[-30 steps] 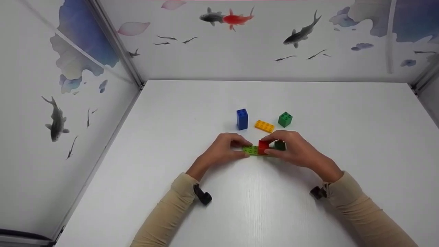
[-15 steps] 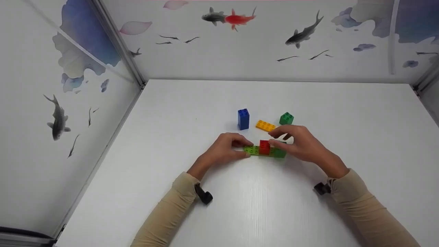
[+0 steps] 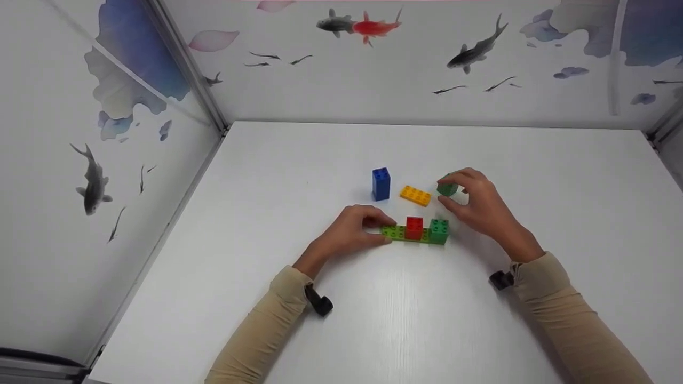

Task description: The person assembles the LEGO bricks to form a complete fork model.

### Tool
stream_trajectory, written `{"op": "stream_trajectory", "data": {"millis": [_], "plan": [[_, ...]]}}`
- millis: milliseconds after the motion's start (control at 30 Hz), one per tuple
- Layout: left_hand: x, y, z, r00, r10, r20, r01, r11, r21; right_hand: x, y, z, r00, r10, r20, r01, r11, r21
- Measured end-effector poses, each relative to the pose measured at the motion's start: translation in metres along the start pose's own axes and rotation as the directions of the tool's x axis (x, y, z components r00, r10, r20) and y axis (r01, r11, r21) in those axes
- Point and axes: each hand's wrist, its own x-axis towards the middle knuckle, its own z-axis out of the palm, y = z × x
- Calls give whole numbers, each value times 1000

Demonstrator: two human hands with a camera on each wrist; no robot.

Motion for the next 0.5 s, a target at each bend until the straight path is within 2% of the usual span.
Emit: {"op": "stream_trajectory", "data": {"millis": [200,367,500], "plan": [[2,0,1,1000,-7,4,7,1000,-5,5,10,1,993,97,64,-95,995,-21],[2,-1,0,1000,0,0,0,1000,-4,5,13,-1,992,109,71,-107,994,-25],[2,-2,0,1000,5,2,-5,1000,1,4,13,-4,985,129,115,-125,991,-46]]}}
